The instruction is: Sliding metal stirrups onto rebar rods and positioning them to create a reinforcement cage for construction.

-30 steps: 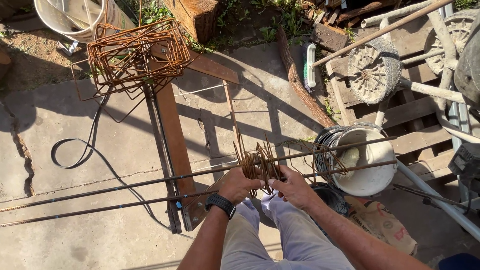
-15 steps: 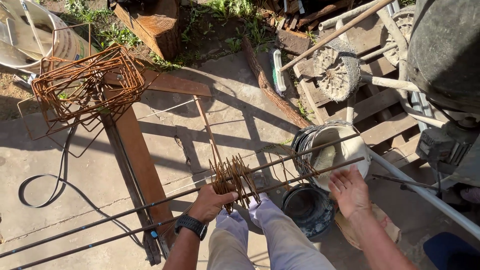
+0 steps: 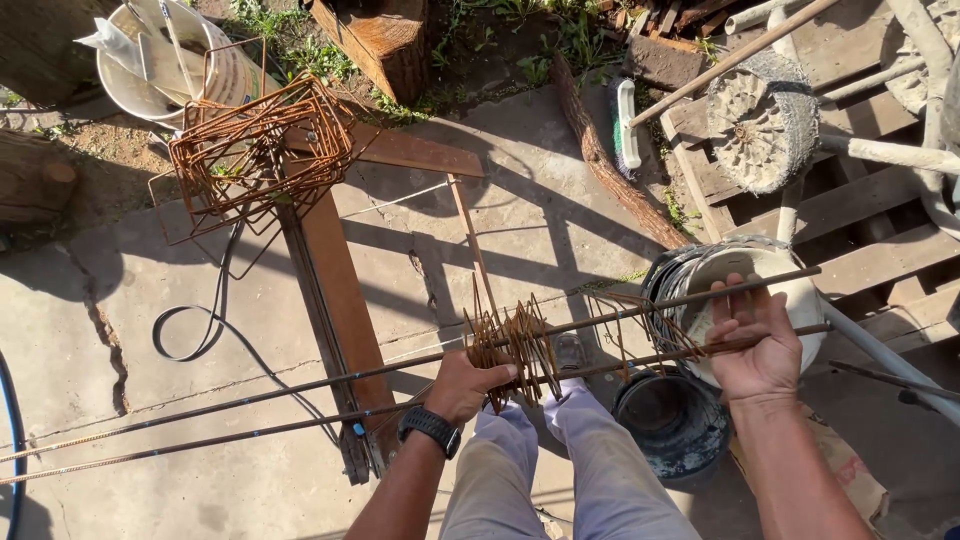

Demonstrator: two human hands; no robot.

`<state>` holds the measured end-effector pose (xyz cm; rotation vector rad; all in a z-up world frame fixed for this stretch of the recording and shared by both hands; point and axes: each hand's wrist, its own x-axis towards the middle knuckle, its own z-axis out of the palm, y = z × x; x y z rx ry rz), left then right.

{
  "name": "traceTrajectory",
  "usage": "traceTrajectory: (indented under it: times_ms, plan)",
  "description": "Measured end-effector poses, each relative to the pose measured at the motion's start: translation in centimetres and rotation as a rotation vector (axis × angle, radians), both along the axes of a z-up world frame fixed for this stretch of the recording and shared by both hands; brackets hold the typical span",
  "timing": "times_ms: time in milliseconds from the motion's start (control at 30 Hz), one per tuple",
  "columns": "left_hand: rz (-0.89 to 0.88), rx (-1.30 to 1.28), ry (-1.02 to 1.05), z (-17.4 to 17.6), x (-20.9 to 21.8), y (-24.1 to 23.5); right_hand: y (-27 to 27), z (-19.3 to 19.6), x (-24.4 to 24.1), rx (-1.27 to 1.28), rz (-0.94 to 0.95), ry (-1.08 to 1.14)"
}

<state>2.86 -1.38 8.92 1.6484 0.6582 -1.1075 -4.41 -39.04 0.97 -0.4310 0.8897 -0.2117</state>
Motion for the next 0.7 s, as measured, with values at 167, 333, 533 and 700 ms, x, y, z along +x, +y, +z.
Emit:
traceTrajectory:
  times_ms: [167,333,533,700]
  plan:
    - [0.073,-0.013,-0.041,0.0,-1.5,0.5,1.0,3.4,-0.3,-0.016,-0.018,0.065]
    - [0.102,-0.042,-0.024,1.6,-2.4,1.1,1.9,6.3,-0.2,-0.031,-0.037,0.157]
    - [0.089,-0.034,-0.071,4.5,-3.4,1.7,1.3,7.8,-1.6,0.0,-0.033,0.151]
    - [0.077,-0.033,-0.144,8.2,-4.4,3.1,1.8,11.4,-1.5,-0.119,0.006,0.256]
